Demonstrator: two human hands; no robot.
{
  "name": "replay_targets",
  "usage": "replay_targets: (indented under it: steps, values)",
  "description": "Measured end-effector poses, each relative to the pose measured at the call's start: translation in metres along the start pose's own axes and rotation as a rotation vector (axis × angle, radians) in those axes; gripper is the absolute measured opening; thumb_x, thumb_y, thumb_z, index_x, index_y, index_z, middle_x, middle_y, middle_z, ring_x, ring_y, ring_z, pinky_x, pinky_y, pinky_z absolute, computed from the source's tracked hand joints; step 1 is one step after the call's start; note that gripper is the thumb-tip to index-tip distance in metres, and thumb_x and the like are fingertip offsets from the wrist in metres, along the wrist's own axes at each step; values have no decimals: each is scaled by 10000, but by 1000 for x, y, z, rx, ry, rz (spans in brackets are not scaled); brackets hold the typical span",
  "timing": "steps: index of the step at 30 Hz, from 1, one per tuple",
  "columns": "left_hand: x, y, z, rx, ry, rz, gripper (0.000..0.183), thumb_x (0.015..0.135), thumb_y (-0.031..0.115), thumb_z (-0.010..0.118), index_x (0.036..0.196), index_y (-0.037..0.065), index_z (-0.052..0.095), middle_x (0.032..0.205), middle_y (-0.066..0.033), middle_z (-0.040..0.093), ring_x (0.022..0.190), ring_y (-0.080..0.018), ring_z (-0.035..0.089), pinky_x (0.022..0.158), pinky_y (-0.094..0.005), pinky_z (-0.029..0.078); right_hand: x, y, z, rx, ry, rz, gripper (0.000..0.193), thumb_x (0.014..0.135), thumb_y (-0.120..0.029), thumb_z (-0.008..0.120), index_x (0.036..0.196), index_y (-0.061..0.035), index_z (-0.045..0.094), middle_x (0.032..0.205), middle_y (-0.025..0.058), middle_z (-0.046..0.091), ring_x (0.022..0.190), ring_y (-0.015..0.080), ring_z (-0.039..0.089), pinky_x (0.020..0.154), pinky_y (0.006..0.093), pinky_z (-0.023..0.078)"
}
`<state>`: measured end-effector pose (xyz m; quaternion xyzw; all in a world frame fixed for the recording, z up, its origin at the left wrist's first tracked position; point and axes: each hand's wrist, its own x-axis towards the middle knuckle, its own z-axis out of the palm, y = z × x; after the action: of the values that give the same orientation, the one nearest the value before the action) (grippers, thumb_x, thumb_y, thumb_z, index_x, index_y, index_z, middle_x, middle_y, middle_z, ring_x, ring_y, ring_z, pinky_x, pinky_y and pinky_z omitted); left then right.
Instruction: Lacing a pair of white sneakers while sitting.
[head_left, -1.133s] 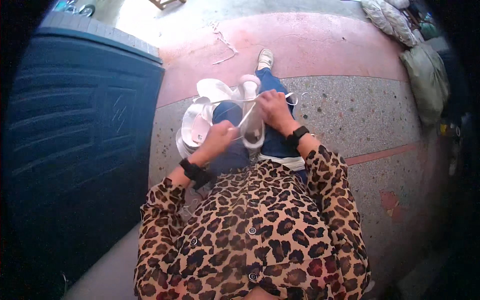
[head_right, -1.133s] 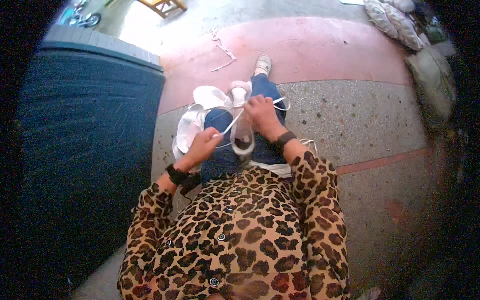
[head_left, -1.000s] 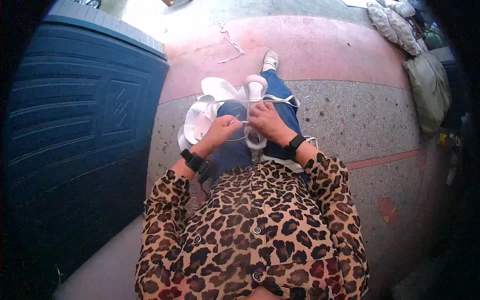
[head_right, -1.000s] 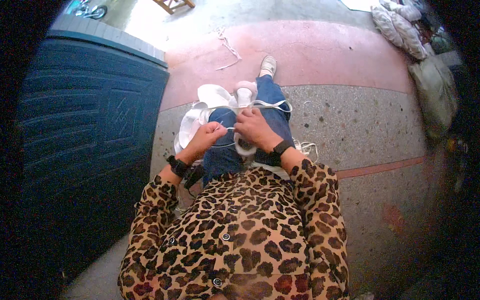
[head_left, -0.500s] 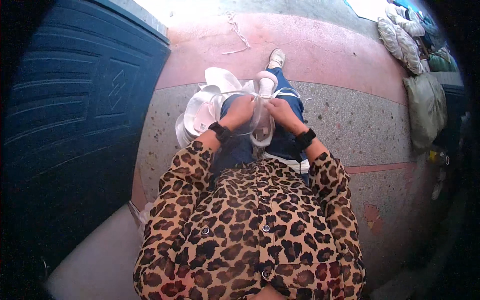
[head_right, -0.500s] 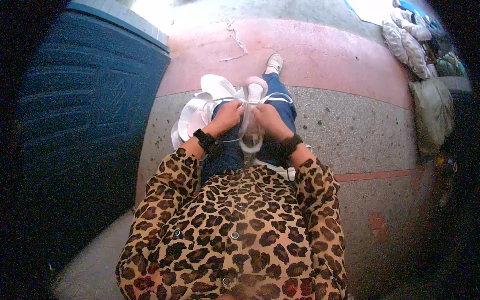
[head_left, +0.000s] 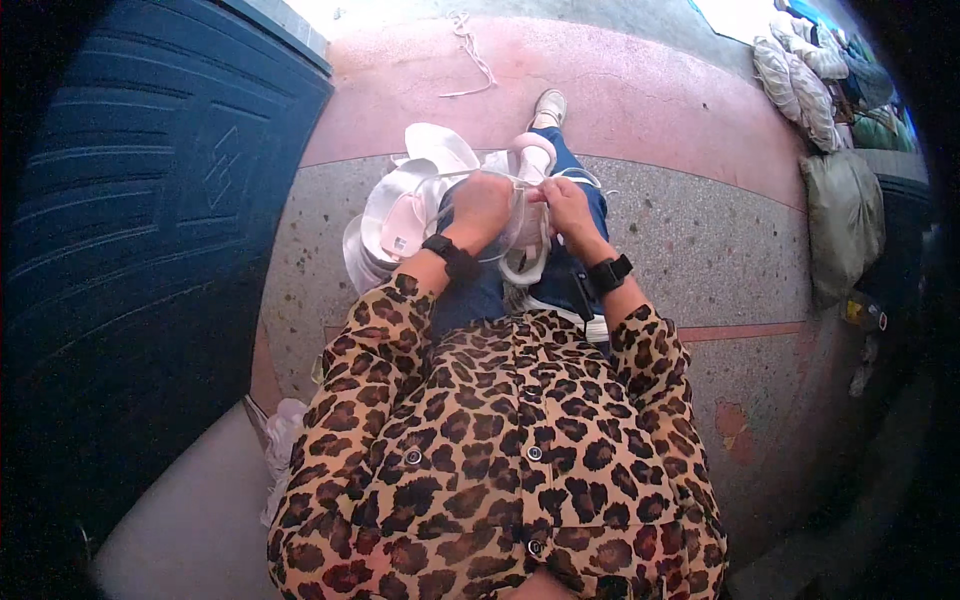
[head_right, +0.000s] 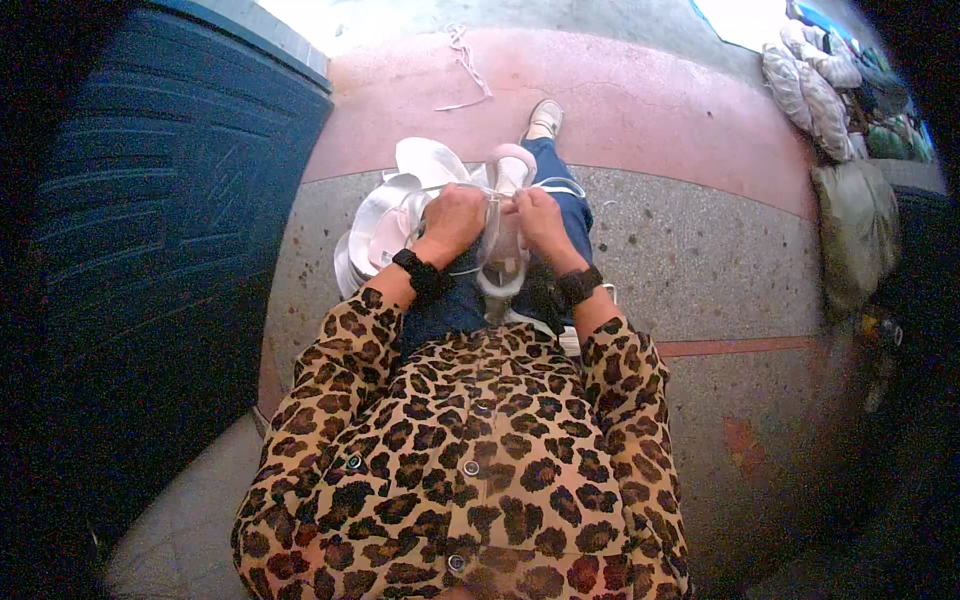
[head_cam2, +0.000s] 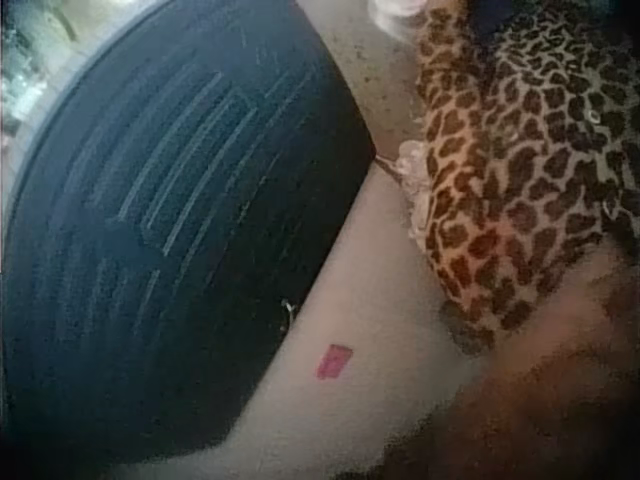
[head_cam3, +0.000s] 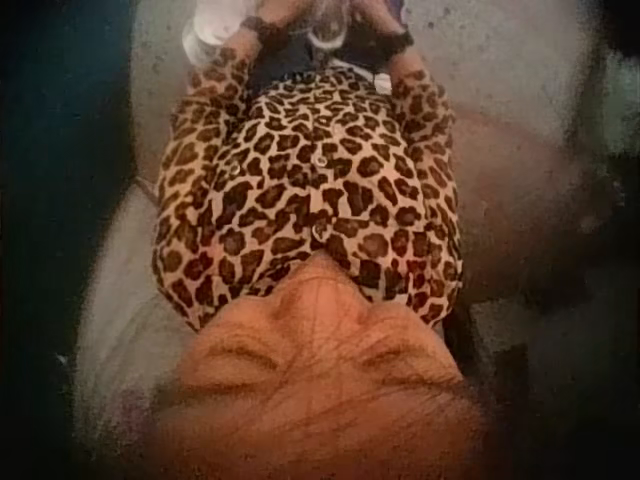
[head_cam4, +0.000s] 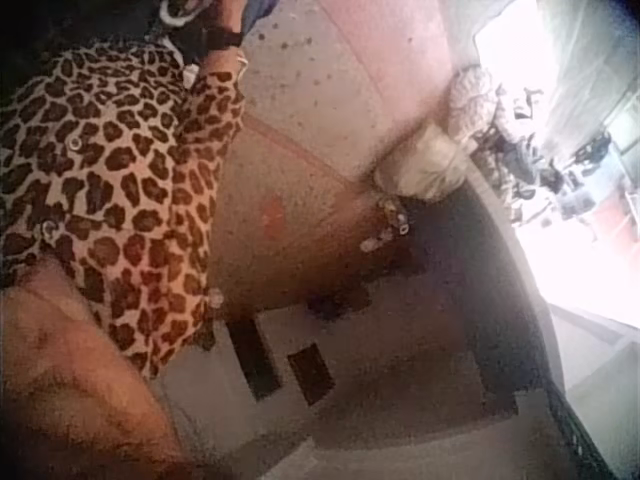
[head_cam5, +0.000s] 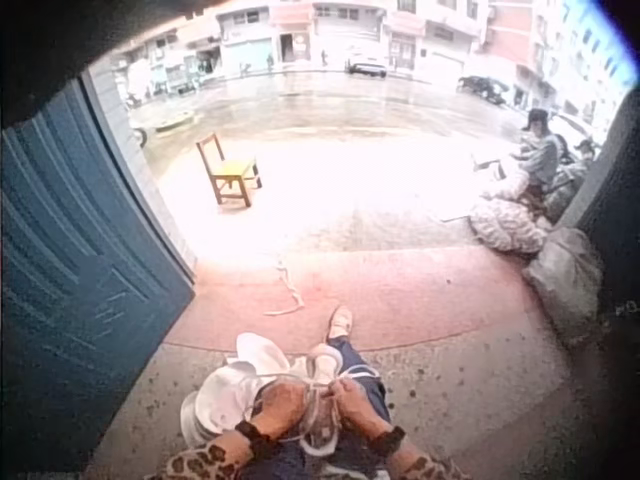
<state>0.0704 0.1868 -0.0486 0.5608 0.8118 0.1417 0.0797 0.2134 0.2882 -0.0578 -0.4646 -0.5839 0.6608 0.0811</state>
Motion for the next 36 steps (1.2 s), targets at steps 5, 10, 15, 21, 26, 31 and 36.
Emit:
replay_targets:
  steps: [5,10,15,21,26,31,36]
  values:
    - [0,-2,0,-76,-35,-39,241,868,204,552,795,26,696,852,-173,688,858,-361,654,737,-479,546,-17,1,6,175,-25,38,262,1021,-285,467,1045,-43,565,931,56,697,472,75,460,386,240,404]
    - [2,-4,6,-38,24,44,181,842,156,558,776,46,686,835,-144,672,842,-346,626,727,-471,530,-25,0,9,297,-49,64,266,1036,-299,449,1065,-58,558,959,41,690,473,57,417,412,231,420]
    - [7,-9,10,103,-5,139,132,800,181,604,795,103,711,862,-66,665,910,-273,613,751,-460,478,-27,3,6,413,-107,99,248,1028,-277,449,1065,-60,565,933,43,661,506,75,449,425,249,433]
    - [7,-9,6,181,72,275,109,786,188,615,781,138,711,835,-35,661,951,-248,603,741,-438,452,-26,7,4,416,-159,110,260,1048,-287,429,1095,-67,559,917,19,644,472,52,373,442,231,425]
    - [17,-5,7,158,22,242,110,804,179,619,762,117,699,833,-49,677,865,-270,600,743,-453,444,-25,6,11,389,-125,95,261,1040,-279,440,1070,-63,583,908,18,625,474,52,370,443,230,428]
    - [3,-2,13,20,69,-4,214,849,288,659,769,98,716,794,-82,685,847,-299,600,728,-463,451,-27,-4,4,227,-85,54,273,1024,-298,481,975,-64,612,762,0,610,494,52,417,446,244,422]
    - [-13,21,1,-25,22,-34,290,831,343,672,873,58,701,913,-111,696,959,-337,577,767,-492,461,7,17,2,-196,48,-210,288,931,-238,549,862,14,670,746,131,655,652,240,621,633,383,498]
